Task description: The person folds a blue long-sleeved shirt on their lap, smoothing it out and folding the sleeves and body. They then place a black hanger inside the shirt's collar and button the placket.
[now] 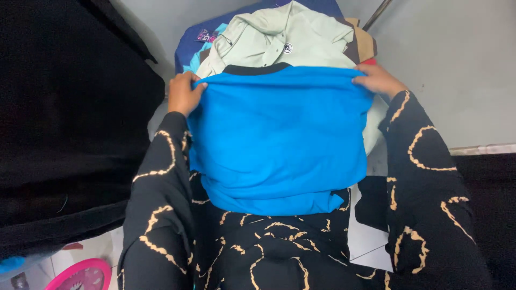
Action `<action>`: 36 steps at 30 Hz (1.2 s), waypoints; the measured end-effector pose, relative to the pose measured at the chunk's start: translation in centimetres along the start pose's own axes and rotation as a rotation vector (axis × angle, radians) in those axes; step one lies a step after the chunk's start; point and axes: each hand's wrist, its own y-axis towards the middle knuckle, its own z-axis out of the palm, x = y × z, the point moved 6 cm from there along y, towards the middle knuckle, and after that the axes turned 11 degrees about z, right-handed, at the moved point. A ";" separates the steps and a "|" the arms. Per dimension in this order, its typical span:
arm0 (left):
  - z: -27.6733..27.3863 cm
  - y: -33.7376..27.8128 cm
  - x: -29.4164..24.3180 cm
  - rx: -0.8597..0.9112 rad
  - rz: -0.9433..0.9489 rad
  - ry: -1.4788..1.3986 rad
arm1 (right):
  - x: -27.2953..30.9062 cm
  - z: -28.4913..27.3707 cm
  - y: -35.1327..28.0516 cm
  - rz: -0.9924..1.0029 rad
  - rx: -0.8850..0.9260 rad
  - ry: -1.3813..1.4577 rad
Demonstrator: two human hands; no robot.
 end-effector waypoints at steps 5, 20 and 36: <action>-0.6 -0.6 -0.1 0.051 -0.018 -0.181 | -0.7 -3.2 -1.1 -0.262 -0.263 -0.108; -0.2 -0.3 -2.0 -0.014 -0.050 -0.009 | 6.5 0.0 -2.8 -0.431 -0.652 -0.262; -7.4 -3.2 -10.7 -0.386 0.222 0.042 | 8.0 1.8 -5.8 -0.486 -0.900 0.003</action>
